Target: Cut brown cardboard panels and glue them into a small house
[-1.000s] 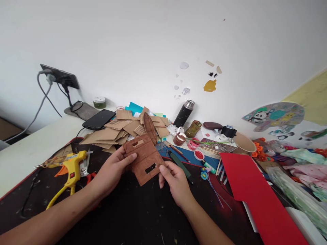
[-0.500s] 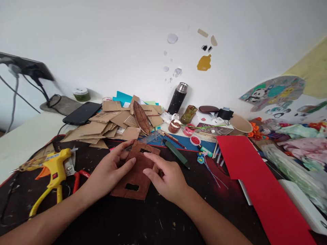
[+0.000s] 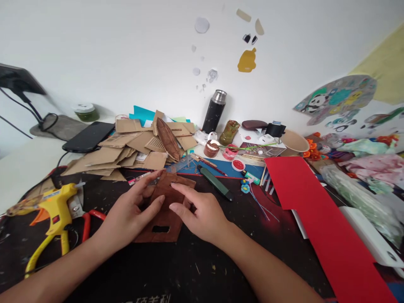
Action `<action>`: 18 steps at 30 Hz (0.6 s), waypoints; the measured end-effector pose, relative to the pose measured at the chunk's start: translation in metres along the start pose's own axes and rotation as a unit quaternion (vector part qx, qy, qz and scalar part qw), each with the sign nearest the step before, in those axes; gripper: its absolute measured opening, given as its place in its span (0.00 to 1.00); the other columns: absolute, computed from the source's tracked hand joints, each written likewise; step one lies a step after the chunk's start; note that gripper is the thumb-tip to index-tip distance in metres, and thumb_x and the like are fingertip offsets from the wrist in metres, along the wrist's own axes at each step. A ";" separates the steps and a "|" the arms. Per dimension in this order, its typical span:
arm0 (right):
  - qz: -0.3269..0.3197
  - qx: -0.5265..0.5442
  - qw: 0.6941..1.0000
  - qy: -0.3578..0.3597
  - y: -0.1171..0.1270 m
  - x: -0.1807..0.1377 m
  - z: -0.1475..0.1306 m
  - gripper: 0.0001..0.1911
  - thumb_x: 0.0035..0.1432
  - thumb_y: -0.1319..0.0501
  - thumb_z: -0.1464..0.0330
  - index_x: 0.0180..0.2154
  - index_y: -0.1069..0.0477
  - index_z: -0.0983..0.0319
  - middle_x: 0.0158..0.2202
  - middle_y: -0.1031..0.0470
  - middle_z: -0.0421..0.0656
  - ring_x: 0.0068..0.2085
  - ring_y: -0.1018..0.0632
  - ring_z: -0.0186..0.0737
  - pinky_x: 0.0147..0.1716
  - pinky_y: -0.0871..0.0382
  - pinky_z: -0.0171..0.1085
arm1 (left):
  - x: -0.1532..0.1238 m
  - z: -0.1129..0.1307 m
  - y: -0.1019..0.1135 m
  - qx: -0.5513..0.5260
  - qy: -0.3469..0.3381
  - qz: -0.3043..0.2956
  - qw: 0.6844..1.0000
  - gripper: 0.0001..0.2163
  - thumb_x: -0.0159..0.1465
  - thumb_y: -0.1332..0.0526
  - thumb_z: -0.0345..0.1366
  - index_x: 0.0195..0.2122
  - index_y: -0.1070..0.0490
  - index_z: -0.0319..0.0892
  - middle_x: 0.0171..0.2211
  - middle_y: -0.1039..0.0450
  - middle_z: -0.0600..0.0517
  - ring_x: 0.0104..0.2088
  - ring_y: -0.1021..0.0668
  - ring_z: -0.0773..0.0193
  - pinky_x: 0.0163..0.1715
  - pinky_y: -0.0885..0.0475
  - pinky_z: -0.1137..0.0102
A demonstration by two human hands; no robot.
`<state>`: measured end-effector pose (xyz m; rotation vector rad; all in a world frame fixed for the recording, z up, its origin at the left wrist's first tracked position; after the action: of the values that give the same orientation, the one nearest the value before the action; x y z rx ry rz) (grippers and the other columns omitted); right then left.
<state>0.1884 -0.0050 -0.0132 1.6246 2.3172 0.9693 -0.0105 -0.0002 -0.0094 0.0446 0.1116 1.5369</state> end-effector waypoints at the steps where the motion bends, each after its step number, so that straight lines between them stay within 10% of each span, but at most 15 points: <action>1: -0.001 -0.001 1.000 0.001 -0.001 0.000 0.000 0.28 0.74 0.40 0.51 0.67 0.26 0.57 0.30 0.18 0.41 0.28 0.22 0.40 0.35 0.29 0.38 | 0.000 0.001 0.000 0.003 -0.002 0.000 1.000 0.30 0.56 0.22 0.44 0.61 0.22 0.53 0.39 0.12 0.51 0.40 0.13 0.49 0.41 0.19 0.67; 7: -0.001 -0.009 1.000 0.002 -0.001 0.001 -0.001 0.29 0.75 0.40 0.50 0.68 0.26 0.57 0.30 0.17 0.42 0.28 0.22 0.41 0.36 0.28 0.39 | 0.000 0.004 0.000 0.008 -0.011 0.016 1.000 0.29 0.55 0.22 0.42 0.59 0.21 0.53 0.44 0.12 0.51 0.52 0.15 0.47 0.57 0.24 0.64; 18: 0.010 -0.037 0.999 0.007 0.005 0.000 -0.003 0.24 0.75 0.39 0.55 0.66 0.25 0.54 0.38 0.13 0.44 0.32 0.18 0.43 0.43 0.25 0.40 | -0.001 0.001 -0.001 -0.001 0.007 -0.002 1.000 0.30 0.56 0.22 0.46 0.60 0.23 0.54 0.43 0.12 0.49 0.45 0.13 0.46 0.45 0.18 0.63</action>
<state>0.1914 -0.0049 -0.0081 1.6207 2.2507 1.0599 -0.0094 -0.0012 -0.0082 0.0331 0.1211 1.5326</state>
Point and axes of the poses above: each hand's wrist, its own x-axis towards the middle knuckle, its own y-axis out of the back of the hand, z = x × y, the point moved 4 cm from there along x, towards the middle knuckle
